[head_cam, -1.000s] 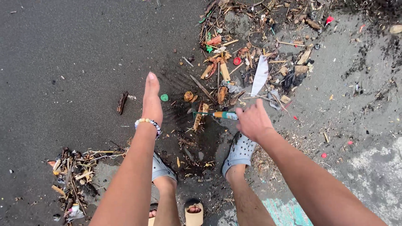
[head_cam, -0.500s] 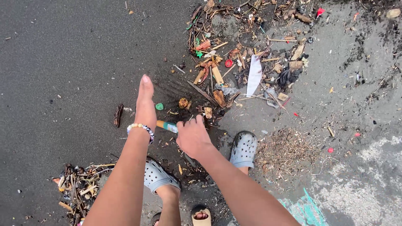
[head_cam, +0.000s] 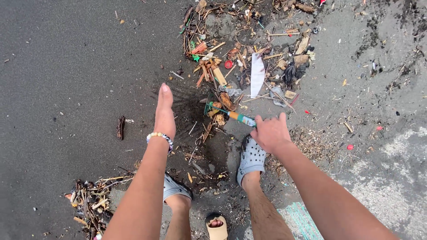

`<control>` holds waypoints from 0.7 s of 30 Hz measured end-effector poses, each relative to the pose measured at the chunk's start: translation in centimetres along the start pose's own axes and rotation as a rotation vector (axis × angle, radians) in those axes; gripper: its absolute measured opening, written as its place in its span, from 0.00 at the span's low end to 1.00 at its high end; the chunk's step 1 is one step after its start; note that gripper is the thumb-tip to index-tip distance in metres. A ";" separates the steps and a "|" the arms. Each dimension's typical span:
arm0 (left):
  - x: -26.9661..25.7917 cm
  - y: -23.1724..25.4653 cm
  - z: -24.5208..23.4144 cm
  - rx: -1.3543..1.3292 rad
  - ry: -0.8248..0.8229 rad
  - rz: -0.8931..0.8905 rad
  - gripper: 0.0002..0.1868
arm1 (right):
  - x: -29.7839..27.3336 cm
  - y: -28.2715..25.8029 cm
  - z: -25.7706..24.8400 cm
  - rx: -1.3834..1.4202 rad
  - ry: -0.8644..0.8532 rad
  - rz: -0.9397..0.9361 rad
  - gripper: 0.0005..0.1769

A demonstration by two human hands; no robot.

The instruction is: Cleaning debris and trash from a beach using a small hand rake and a bag.

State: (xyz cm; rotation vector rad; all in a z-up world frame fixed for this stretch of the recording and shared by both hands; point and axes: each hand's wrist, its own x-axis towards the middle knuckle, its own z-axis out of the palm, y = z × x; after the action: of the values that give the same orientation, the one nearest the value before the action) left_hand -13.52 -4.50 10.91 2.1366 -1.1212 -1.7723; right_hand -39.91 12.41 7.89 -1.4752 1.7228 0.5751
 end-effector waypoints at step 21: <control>7.0 5.8 2.2 0.140 -0.123 0.088 0.48 | 8.1 -6.7 -0.2 0.815 -0.015 0.507 0.24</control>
State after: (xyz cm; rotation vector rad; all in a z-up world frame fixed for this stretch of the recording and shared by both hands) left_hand -17.91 -12.27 7.93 2.0407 -1.3861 -1.8582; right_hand -33.68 5.85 2.57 -0.4667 1.9835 0.0820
